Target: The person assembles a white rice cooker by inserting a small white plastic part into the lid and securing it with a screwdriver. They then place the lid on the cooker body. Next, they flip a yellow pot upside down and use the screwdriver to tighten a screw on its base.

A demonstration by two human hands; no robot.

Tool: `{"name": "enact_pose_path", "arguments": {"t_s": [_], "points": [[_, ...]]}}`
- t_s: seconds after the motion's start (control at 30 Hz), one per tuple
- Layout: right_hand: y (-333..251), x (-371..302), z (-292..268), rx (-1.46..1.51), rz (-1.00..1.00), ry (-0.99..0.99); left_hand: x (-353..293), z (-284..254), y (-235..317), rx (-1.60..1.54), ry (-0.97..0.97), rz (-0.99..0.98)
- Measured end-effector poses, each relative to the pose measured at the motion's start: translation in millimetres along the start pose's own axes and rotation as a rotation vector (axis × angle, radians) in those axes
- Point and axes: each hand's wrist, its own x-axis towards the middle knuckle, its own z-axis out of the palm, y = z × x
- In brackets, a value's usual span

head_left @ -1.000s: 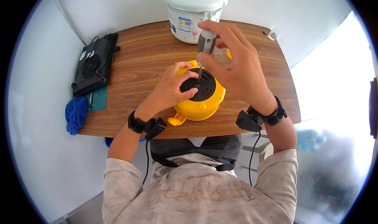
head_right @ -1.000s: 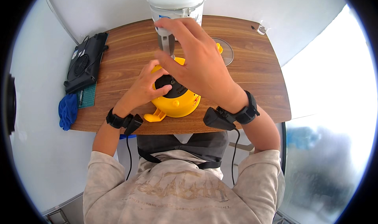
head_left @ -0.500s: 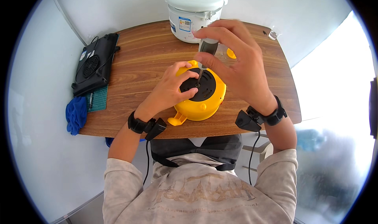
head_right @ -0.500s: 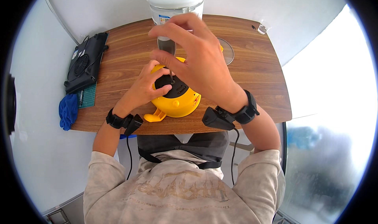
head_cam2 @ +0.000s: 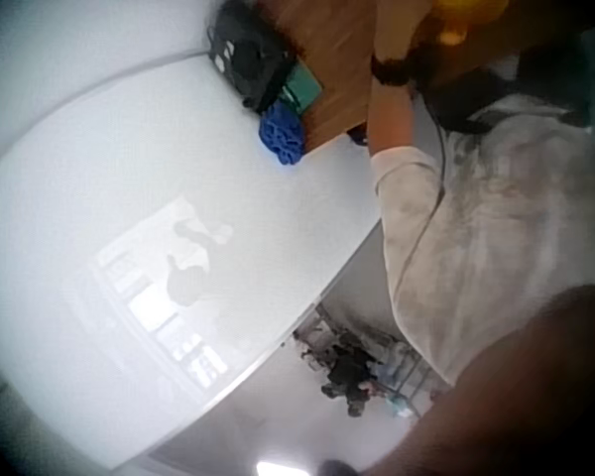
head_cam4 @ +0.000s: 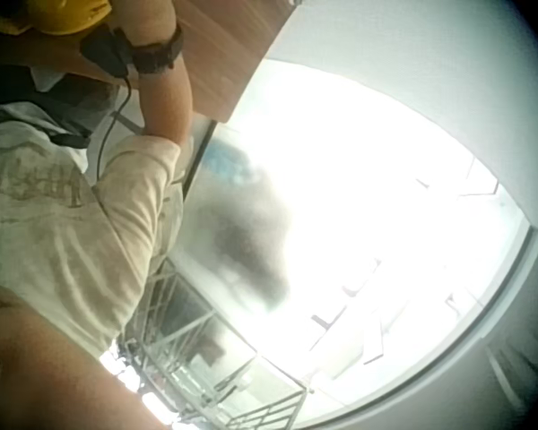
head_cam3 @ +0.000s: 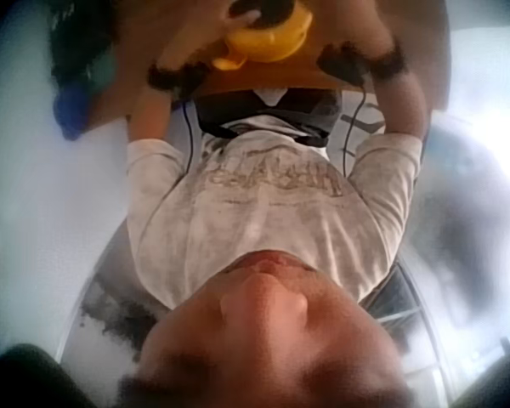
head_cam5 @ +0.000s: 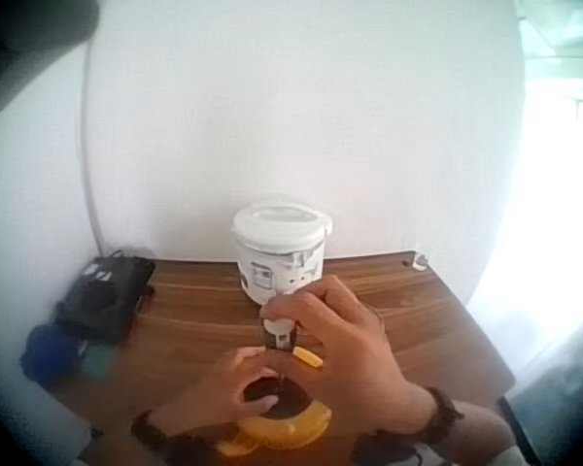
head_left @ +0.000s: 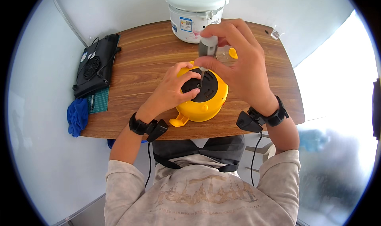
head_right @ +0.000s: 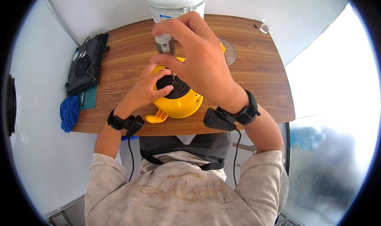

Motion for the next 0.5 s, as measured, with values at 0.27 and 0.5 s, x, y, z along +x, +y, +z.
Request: {"name": "enact_pose_path", "arguments": {"t_s": [0.27, 0.5], "points": [[-10.1, 0.5, 2.9, 0.149, 0.094, -0.016, 0.3, 0.3, 1.0, 0.004, -0.009, -0.034], [-1.3, -0.1, -0.1, -0.031, -0.04, 0.004, 0.0, 0.6, -0.2, -0.014, -0.014, -0.028]]}}
